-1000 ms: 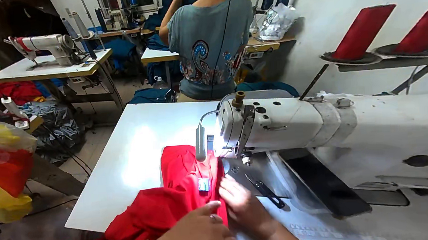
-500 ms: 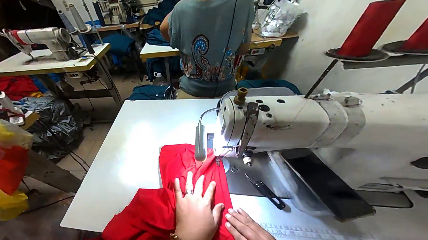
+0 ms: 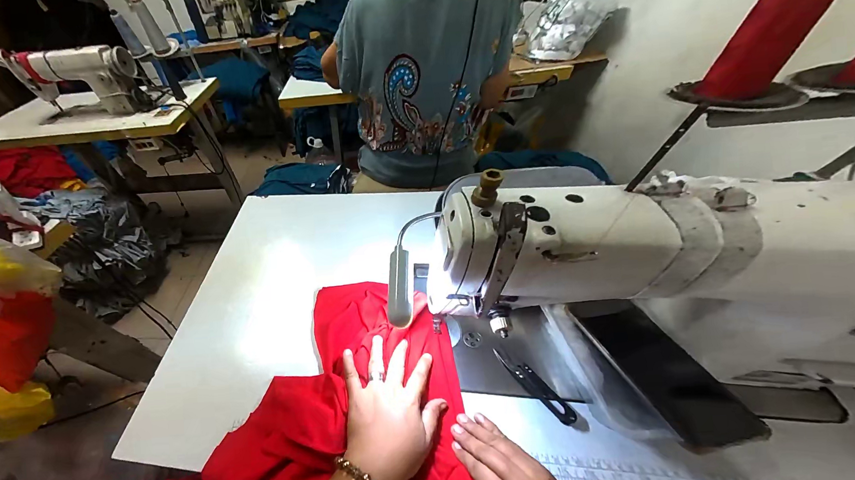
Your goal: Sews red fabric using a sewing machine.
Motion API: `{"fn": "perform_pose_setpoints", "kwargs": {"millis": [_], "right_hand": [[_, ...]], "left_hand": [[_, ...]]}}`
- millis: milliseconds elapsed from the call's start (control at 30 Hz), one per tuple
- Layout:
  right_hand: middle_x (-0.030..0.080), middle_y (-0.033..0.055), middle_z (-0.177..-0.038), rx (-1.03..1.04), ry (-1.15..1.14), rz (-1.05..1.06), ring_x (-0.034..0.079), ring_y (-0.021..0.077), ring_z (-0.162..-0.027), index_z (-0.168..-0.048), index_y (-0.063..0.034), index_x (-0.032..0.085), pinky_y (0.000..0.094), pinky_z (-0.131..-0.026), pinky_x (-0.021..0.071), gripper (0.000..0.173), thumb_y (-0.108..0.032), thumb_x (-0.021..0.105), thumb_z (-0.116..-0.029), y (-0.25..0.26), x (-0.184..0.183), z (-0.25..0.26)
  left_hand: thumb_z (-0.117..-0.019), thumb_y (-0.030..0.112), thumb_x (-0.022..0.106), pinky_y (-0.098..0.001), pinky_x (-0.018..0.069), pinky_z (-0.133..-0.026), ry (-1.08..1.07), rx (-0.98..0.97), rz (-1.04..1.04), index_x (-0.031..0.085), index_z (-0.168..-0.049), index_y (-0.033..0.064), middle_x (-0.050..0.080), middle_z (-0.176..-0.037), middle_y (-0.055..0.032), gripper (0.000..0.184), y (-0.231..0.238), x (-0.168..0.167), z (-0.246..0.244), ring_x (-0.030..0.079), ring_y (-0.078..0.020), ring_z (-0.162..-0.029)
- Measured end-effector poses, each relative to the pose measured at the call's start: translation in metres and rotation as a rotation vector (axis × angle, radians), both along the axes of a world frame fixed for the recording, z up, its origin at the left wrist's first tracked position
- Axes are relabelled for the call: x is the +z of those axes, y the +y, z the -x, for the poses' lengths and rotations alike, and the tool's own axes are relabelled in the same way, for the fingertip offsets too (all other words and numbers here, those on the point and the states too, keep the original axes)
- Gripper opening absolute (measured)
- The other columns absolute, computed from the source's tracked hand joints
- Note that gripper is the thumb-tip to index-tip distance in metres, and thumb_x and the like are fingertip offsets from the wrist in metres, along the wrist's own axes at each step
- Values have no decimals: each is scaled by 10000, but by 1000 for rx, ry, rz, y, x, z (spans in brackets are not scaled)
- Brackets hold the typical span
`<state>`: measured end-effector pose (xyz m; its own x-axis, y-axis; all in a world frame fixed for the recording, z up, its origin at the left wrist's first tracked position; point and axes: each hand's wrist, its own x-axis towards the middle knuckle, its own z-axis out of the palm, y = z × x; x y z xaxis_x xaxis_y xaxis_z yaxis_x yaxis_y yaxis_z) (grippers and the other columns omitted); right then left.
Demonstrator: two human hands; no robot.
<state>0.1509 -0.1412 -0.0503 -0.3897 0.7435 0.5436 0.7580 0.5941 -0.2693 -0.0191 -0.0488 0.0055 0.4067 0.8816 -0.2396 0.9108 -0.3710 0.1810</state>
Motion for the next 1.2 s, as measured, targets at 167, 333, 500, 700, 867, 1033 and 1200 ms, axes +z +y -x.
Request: {"fn": "perform_pose_setpoints", "kwargs": {"millis": [167, 333, 500, 700, 867, 1033, 1200], "right_hand": [[745, 184, -1155, -26, 10, -23, 684, 331, -1184, -1032, 34, 749, 418, -1086, 493, 246, -23, 540, -914, 8, -5, 1], [749, 171, -1146, -57, 34, -80, 693, 328, -1167, -1013, 20, 756, 425, -1068, 507, 288, -60, 503, -903, 29, -11, 2], [751, 176, -1138, -72, 31, -84, 703, 329, -1144, -1002, 23, 758, 424, -1056, 513, 300, -63, 491, -893, 39, -10, 4], [757, 187, -1115, -116, 62, -68, 711, 353, -1130, -989, 48, 770, 456, -1037, 530, 308, -49, 503, -868, 63, -7, 8], [762, 187, -1088, -148, 75, -55, 720, 339, -1112, -968, 53, 775, 455, -1016, 547, 293, -26, 516, -855, 83, -6, 10], [768, 162, -1082, -147, 74, -60, 720, 318, -1115, -964, 29, 782, 431, -1017, 549, 285, -33, 523, -864, 86, -9, 8], [770, 146, -1070, -138, 41, -67, 721, 301, -1113, -950, 18, 775, 441, -1021, 545, 265, -54, 532, -873, 92, -8, 4]], "left_hand": [[-1050, 634, 249, -738, -84, -1174, 19, -4, 29, 300, -1613, 408, 199, -1722, 20, 609, 11, 0, -1, 41, -298, -1603], [-1054, 632, 245, -740, -129, -1162, 34, 1, 58, 268, -1620, 417, 149, -1733, 24, 606, 33, 0, -5, -6, -300, -1605], [-1053, 630, 254, -738, -115, -1168, 15, -12, 40, 282, -1614, 423, 150, -1733, 22, 598, 43, -2, -4, 10, -299, -1605], [-1061, 599, 306, -748, -105, -1165, -5, 6, 13, 281, -1618, 414, 190, -1725, -1, 588, 63, -2, -8, 48, -332, -1601], [-1059, 569, 370, -703, -52, -1204, -35, -20, 40, 341, -1610, 342, 234, -1712, -12, 597, 74, 6, -2, 76, -323, -1598], [-987, 370, 613, -618, 267, -1217, -253, -373, -470, 758, -936, 96, 728, -1174, -90, 314, 66, 4, 45, 511, -340, -1395], [-1032, 319, 506, -536, 399, -1148, -284, -656, -447, 689, -840, 140, 680, -894, -18, 320, 36, 40, 66, 659, -226, -1092]]}}
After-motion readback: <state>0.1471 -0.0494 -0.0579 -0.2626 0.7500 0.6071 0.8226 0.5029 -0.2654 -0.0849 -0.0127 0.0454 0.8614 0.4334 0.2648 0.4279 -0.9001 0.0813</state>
